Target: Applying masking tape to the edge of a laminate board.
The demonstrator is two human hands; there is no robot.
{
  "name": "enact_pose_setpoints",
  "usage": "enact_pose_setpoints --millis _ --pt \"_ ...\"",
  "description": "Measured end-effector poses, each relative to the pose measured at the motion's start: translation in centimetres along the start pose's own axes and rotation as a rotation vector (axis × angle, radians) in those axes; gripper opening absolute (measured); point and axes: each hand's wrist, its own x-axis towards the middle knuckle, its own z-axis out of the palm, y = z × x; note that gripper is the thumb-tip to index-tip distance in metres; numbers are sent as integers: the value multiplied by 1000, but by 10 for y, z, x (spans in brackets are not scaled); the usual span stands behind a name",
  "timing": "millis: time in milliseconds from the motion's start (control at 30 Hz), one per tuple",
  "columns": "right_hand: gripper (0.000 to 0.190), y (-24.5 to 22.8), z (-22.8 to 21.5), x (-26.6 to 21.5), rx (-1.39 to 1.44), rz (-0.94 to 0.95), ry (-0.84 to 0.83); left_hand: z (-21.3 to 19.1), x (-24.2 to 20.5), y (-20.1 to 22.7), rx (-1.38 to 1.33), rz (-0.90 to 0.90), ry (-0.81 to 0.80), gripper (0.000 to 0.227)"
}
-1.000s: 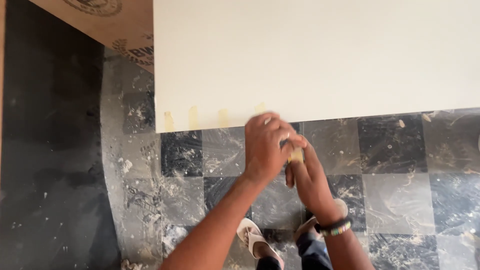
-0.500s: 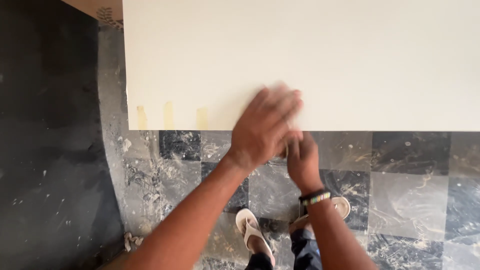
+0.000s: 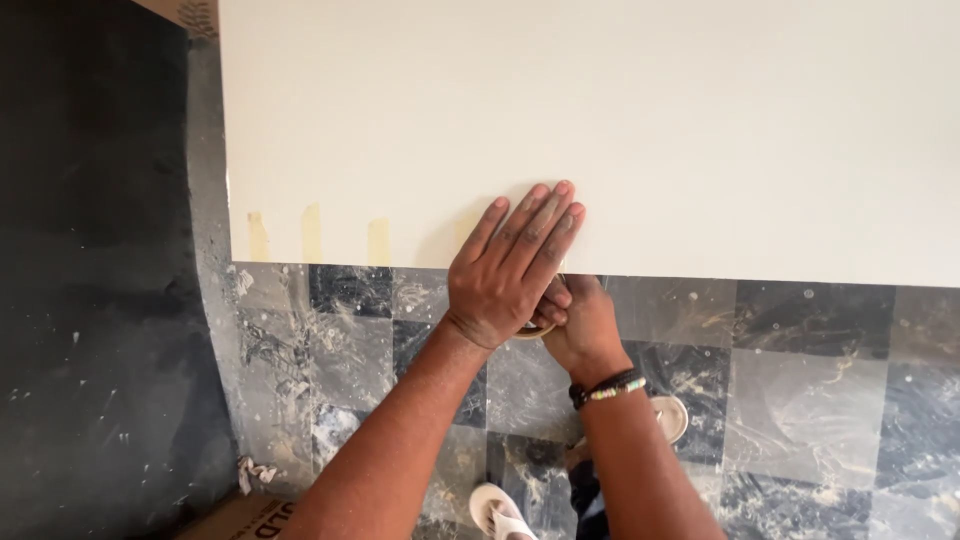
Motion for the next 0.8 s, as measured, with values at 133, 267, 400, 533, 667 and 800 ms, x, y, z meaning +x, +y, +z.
enact_pose_setpoints --millis 133,267,400,533,667,800 --pt "28 -4 25 -44 -324 -103 121 12 -5 9 -7 -137 64 37" --pt "70 -22 21 -108 -849 -183 183 -11 6 22 -124 -255 -50 47" --pt "86 -51 38 -150 -986 -257 157 -61 4 67 -454 -319 24 60" --pt "83 -62 51 -165 -1045 -400 -73 -70 -6 93 -623 -339 -133 20" --pt "54 -59 56 -165 -1040 -441 -171 -93 30 91 -538 -413 -153 14" --pt "38 -74 70 -134 -1265 -183 270 -59 55 83 -454 -413 -93 8"
